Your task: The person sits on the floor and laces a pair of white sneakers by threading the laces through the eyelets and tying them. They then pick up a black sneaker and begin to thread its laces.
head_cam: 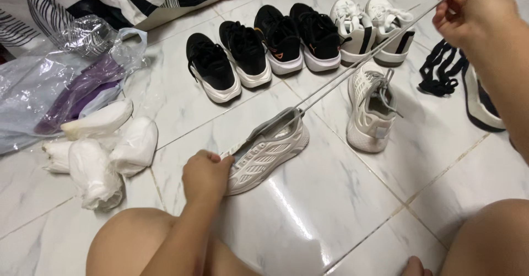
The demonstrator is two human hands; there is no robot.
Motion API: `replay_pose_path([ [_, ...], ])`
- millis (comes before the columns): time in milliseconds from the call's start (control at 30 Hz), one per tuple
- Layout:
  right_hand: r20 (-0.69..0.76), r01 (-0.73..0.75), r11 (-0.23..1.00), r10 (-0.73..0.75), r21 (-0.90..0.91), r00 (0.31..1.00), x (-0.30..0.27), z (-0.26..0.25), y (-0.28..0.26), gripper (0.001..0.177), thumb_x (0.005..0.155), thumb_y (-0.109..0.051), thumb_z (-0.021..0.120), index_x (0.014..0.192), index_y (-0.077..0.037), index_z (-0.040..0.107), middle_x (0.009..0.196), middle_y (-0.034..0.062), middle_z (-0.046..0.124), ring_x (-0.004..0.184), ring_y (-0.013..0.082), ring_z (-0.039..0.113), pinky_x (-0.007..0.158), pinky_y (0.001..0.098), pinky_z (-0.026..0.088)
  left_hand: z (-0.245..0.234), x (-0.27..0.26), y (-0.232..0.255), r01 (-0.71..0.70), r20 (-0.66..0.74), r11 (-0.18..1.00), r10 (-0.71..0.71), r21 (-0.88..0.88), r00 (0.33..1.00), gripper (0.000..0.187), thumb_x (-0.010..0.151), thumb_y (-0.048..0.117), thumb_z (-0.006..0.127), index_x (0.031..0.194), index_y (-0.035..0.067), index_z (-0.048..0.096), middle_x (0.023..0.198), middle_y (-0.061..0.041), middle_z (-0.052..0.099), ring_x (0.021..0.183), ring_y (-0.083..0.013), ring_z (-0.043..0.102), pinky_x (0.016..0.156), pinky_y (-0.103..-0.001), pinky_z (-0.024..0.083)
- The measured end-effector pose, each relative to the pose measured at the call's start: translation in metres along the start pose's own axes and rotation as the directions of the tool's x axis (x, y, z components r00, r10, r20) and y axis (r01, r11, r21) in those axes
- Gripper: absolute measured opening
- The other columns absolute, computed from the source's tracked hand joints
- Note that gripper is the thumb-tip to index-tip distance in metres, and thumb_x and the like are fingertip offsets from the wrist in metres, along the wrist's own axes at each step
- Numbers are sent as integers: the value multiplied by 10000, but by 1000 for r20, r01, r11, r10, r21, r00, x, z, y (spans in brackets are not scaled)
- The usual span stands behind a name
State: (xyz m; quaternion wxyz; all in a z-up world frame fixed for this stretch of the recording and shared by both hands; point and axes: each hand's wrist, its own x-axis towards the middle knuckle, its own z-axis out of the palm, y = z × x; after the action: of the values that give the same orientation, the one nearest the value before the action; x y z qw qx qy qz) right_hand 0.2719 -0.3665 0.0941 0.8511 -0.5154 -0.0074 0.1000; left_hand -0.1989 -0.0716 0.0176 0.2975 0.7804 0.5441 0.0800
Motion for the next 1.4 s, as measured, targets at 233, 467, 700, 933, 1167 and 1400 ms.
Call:
replay_pose_path([
  [233, 105, 37, 987, -20, -157, 994, -38, 20, -9, 158, 1093, -159, 550, 1000, -88, 655, 975, 44, 644, 848, 134, 581, 816, 281, 545, 6, 7, 5, -152, 91, 968, 136, 199, 987, 253, 838, 290, 734, 903, 56, 807, 983, -160, 763, 897, -321, 724, 835, -428, 561],
  [467, 3, -62, 930, 68, -361, 998, -90, 45, -3, 78, 1051, -168, 588, 1062, -113, 643, 957, 17, 662, 824, 127, 602, 752, 293, 542, 8, 43, -28, 322, 412, 822, -118, -471, 904, 356, 980, 344, 603, 866, 27, 717, 803, -72, 627, 800, -203, 513, 783, -379, 411],
  [700, 47, -77, 855, 118, -513, 992, -114, 63, 6, 150, 1058, -204, 561, 1092, -88, 649, 954, 31, 650, 791, 103, 609, 704, 259, 543, -11, 37, -20, 391, 587, 705, 45, -592, 808, 186, 961, 257, 695, 965, 72, 716, 856, -13, 681, 807, -137, 571, 792, -274, 431],
  [933, 37, -98, 823, 143, -560, 989, -124, 75, 14, 167, 1051, -207, 561, 1102, -78, 654, 964, 41, 653, 805, 110, 619, 706, 251, 532, -19, 17, 1, 332, 454, 634, 35, -699, 890, 492, 831, -26, 719, 1290, 75, 572, 1084, -124, 767, 872, -142, 723, 744, -229, 575],
  [1167, 49, -81, 827, 130, -556, 990, -134, 77, 10, 168, 1052, -196, 556, 1120, -75, 649, 975, 46, 643, 804, 111, 606, 702, 242, 538, -12, 18, -10, 266, 450, 673, 111, -690, 886, 546, 830, -50, 730, 1369, 17, 680, 1157, -72, 769, 760, -123, 597, 607, -248, 466],
  [1400, -12, -38, 889, 37, -457, 999, -124, 64, 8, 169, 1048, -204, 573, 1100, -82, 678, 963, 55, 669, 811, 101, 635, 748, 238, 574, -14, 16, -6, 220, 419, 770, 68, -599, 905, 684, 788, 38, 785, 1444, 26, 592, 1184, -160, 743, 842, -148, 733, 727, -228, 568],
])
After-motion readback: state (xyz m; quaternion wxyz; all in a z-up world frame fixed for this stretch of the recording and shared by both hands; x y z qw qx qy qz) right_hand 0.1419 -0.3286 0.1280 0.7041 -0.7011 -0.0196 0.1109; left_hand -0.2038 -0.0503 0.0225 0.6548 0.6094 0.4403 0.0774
